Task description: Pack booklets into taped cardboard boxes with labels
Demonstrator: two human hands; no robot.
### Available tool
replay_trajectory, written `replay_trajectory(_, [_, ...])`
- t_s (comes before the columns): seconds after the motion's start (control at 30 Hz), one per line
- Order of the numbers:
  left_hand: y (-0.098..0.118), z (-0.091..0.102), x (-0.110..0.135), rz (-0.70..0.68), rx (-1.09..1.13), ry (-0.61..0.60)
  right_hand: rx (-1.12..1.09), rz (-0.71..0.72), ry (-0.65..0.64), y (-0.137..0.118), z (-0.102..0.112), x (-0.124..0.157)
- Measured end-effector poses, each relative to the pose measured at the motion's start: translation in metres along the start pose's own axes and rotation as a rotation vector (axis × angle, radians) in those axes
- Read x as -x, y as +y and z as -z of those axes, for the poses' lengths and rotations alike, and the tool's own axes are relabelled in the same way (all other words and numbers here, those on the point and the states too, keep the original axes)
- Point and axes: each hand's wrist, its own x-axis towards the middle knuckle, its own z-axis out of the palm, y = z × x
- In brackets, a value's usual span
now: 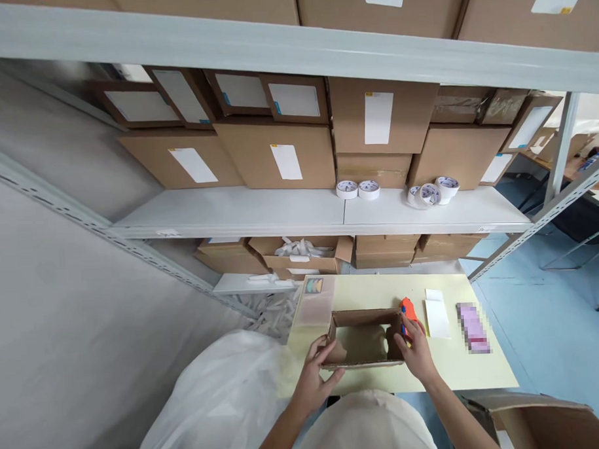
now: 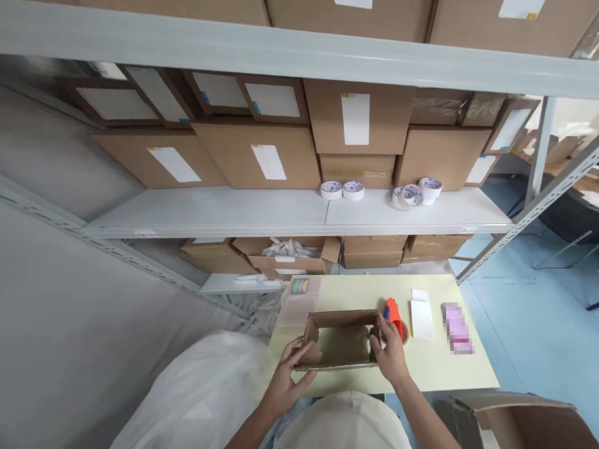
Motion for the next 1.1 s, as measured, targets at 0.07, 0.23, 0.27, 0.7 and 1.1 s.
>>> replay_trajectory(0.07, [-0.005, -0.001, 0.003, -0.026, -0.1, -0.023, 0.07, 0.006, 0.006, -0.003, 0.001, 0.004])
replay_trajectory(0.23, [-0.017, -0.004, 0.012, -0.011, -0.192, 0.033, 0.095, 0.0, -0.052, -0.006, 0.005, 0.012])
replay_trajectory(0.27, [-0.019, -0.004, 0.013, -0.016, -0.202, 0.05, 0.093, 0.0, -0.079, -0.006, 0.006, 0.013])
replay_trajectory(0.7, [-0.019, 0.01, -0.003, -0.234, -0.442, -0.152, 0.208, 0.211, -0.517, 0.007, 0.032, 0.014])
replay_trajectory(1.1, [-0.009, -0.001, -0.011, -0.077, -0.182, -0.058, 0.069, 0.109, -0.224, 0.018, 0.016, 0.008])
